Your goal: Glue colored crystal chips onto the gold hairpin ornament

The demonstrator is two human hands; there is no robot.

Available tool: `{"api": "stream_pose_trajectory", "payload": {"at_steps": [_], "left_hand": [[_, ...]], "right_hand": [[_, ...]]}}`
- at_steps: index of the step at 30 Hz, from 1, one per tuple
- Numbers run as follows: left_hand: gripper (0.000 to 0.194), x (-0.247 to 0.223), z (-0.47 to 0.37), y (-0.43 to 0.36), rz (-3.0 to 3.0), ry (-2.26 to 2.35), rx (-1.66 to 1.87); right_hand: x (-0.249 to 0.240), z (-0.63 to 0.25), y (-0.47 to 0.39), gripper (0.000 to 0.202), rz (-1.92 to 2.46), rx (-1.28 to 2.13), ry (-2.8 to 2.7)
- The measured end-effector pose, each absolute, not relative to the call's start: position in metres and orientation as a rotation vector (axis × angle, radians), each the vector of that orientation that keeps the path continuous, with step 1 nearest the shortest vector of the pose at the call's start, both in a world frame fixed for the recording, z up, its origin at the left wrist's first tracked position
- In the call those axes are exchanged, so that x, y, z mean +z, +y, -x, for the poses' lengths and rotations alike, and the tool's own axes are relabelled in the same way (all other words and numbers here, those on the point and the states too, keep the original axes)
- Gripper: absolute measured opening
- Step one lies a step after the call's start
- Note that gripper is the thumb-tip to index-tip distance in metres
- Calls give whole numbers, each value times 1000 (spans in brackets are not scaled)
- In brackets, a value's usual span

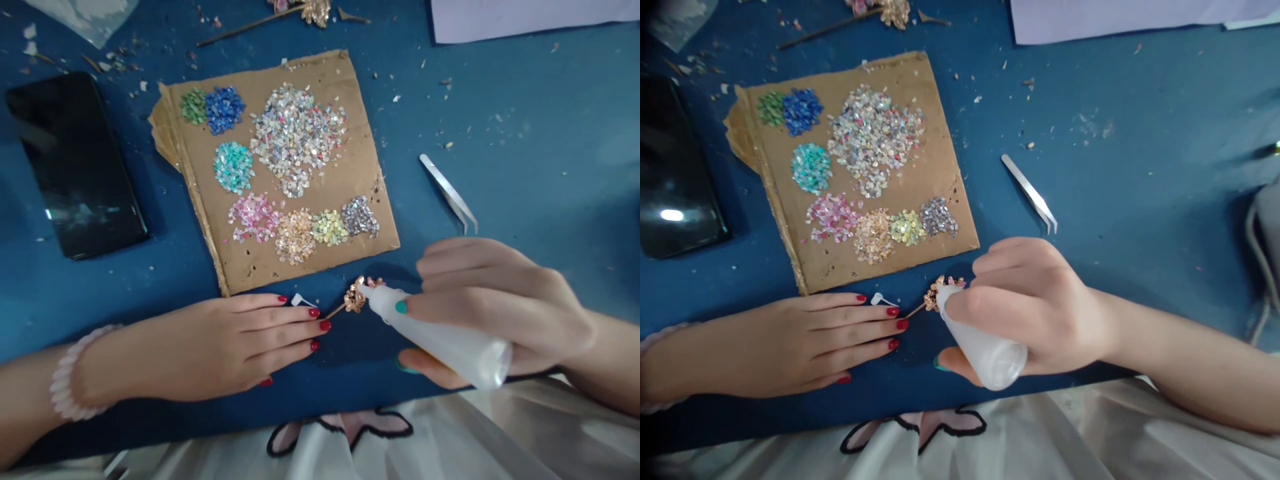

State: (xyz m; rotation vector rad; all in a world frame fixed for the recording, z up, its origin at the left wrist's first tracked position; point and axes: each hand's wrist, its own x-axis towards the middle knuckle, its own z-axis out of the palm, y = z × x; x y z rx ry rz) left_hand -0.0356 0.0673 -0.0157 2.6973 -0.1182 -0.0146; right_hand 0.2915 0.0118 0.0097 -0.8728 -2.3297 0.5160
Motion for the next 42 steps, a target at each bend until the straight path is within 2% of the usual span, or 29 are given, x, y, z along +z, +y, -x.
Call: {"api": "stream_pose_trajectory", "payload": {"at_steps": [6,11,26,31,42], "left_hand": [[42,-16,36,67,-2690,-120,-14],[43,-14,34,69,-2694,-123,-16],[43,-13,33,70,-2703,-132,2],[43,-12,33,70,-2702,-135,6],[44,-12,33,70,-2710,-142,-9]], "right_hand": [[7,-289,13,34,851,535,-2372],[4,-291,14,25,809,611,-2364],[2,-297,6,28,852,571,-2266],[2,-295,6,21,879,531,-2299],[2,-297,3,31,868,516,-2312]]}}
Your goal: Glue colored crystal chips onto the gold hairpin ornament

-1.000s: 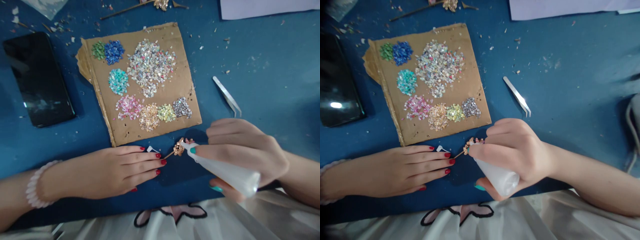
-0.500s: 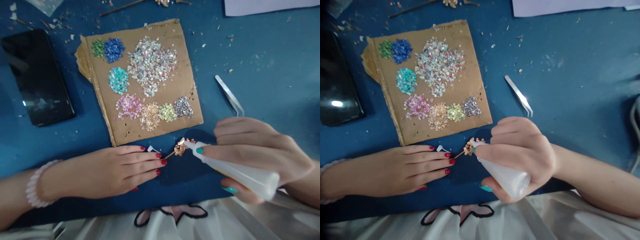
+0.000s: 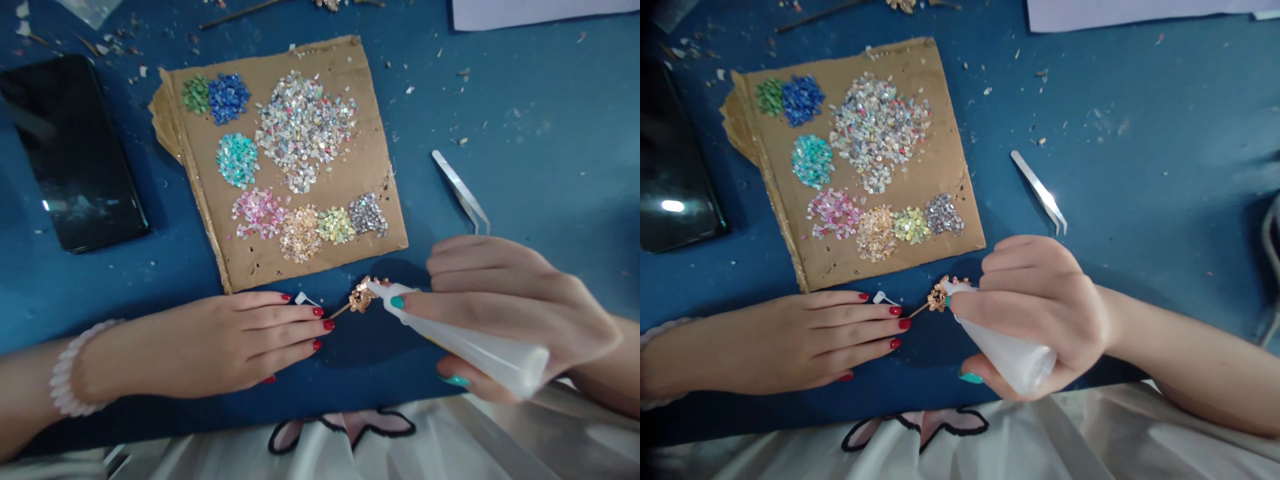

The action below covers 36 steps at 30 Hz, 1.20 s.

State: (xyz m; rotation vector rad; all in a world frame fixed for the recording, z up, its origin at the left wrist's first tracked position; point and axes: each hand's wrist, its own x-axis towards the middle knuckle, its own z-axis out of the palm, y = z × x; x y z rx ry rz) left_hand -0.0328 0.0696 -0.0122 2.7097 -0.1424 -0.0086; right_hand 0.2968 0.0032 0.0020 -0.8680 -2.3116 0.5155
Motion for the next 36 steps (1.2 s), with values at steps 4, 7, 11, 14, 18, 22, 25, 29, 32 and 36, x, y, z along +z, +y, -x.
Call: {"api": "stream_pose_trajectory", "payload": {"at_steps": [4,7,11,14,18,22,25,29,32,36], "left_hand": [[44,-11,32,70,-2713,-143,-13],[44,-12,32,70,-2715,-148,-17],[44,-12,33,69,-2719,-133,-1],[43,-12,33,69,-2723,-125,1],[43,-13,33,69,-2732,-133,-7],[43,-13,34,69,-2732,-138,-12],[43,-14,34,69,-2735,-142,-20],[43,-14,34,69,-2733,-141,-24],[43,-13,33,69,-2731,-137,-12],[43,-12,32,70,-2728,-139,-9]], "right_hand": [[3,-296,1,30,913,490,-2295],[5,-296,2,30,917,473,-2336],[5,-298,3,30,898,486,-2354],[4,-299,1,33,901,483,-2361],[3,-301,1,34,888,485,-2373],[4,-304,4,36,866,507,-2407],[5,-304,5,35,856,520,-2409],[6,-304,5,35,856,514,-2416],[7,-305,5,36,847,502,-2439],[7,-306,4,34,870,487,-2443]]}}
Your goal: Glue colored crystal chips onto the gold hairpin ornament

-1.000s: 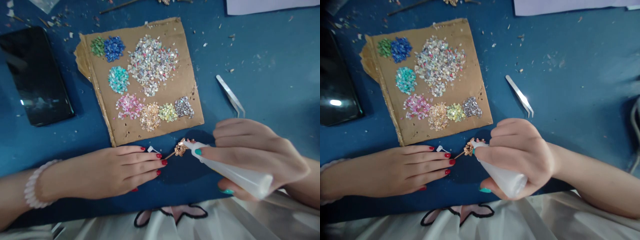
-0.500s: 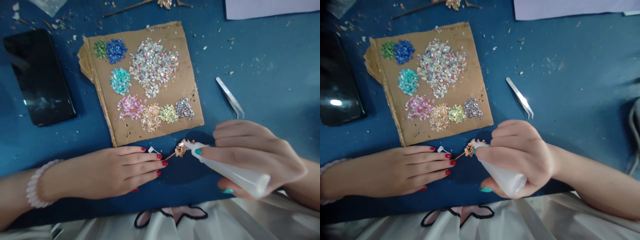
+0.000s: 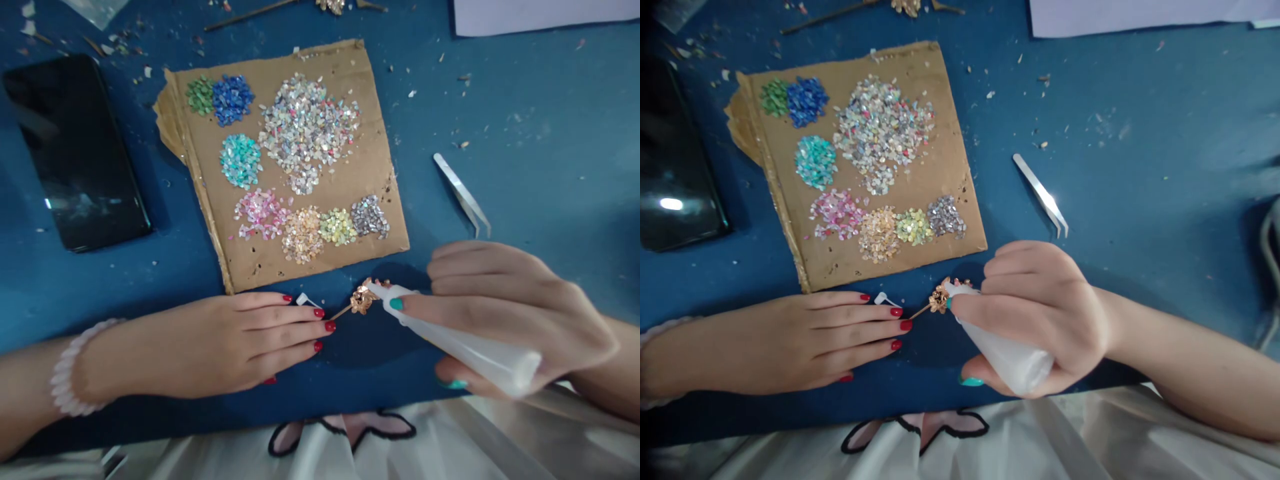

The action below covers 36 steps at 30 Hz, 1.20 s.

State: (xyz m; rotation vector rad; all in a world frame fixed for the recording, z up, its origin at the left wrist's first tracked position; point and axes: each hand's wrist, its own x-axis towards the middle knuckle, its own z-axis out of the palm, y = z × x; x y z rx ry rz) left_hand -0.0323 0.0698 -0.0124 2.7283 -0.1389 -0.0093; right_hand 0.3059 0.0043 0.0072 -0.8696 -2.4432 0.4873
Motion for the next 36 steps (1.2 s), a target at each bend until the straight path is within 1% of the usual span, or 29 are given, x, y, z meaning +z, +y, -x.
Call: {"api": "stream_pose_trajectory", "payload": {"at_steps": [10,14,19,23,27,30,33,36], "left_hand": [[44,-13,33,69,-2727,-141,-5],[43,-11,33,70,-2722,-146,-29],[41,-10,32,71,-2712,-146,-26],[41,-10,33,70,-2713,-138,-28],[42,-11,35,69,-2713,-129,-20],[42,-12,37,67,-2720,-134,-30],[43,-12,38,66,-2734,-135,-33],[43,-12,39,64,-2736,-123,-33]], "right_hand": [[8,-298,4,35,895,483,-2444],[4,-295,8,29,790,539,-2421],[1,-295,14,31,721,584,-2417],[0,-295,19,31,594,684,-2392],[2,-294,24,30,554,758,-2427],[5,-292,24,31,543,761,-2485],[8,-291,23,27,595,739,-2535],[9,-291,21,32,602,673,-2554]]}}
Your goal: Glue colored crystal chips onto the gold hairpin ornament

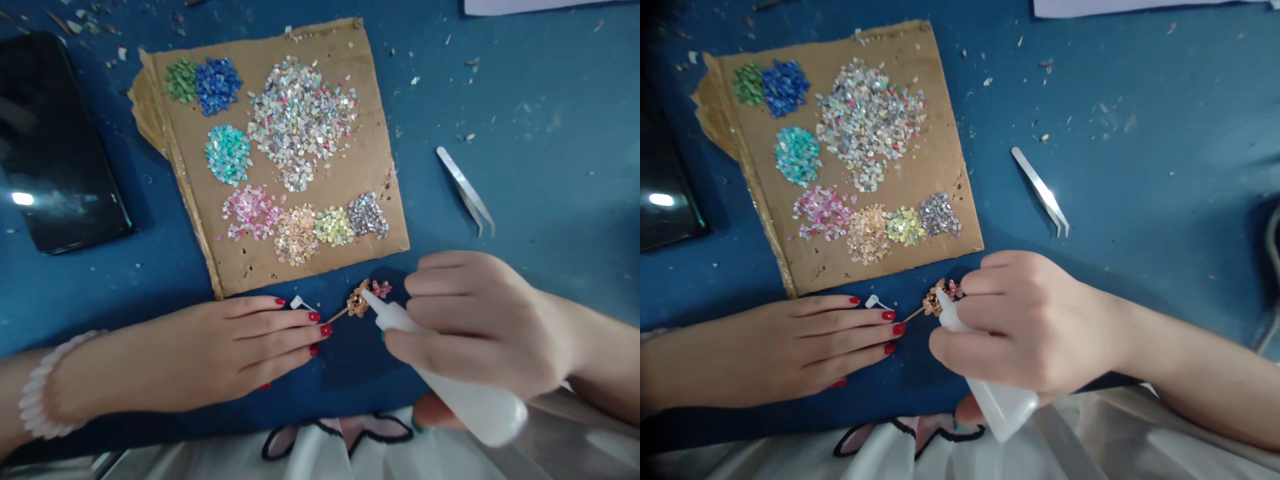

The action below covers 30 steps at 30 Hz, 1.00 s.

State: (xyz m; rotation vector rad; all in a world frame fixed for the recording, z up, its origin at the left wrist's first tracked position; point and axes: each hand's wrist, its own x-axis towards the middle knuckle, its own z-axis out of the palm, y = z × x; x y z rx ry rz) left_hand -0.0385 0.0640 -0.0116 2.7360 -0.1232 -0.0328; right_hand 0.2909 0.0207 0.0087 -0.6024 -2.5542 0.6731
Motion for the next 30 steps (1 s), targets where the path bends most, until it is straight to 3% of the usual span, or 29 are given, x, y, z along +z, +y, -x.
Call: {"api": "stream_pose_trajectory", "payload": {"at_steps": [11,16,22,30], "left_hand": [[40,-14,37,64,-2720,-83,2],[41,-14,37,63,-2713,-59,5],[42,-18,40,64,-2695,-57,64],[42,-25,38,64,-2723,-52,137]], "right_hand": [[8,-293,14,37,703,540,-2459],[10,-295,8,26,859,709,-2206],[1,-298,17,28,824,928,-2044],[-18,-295,11,34,809,934,-1944]]}}
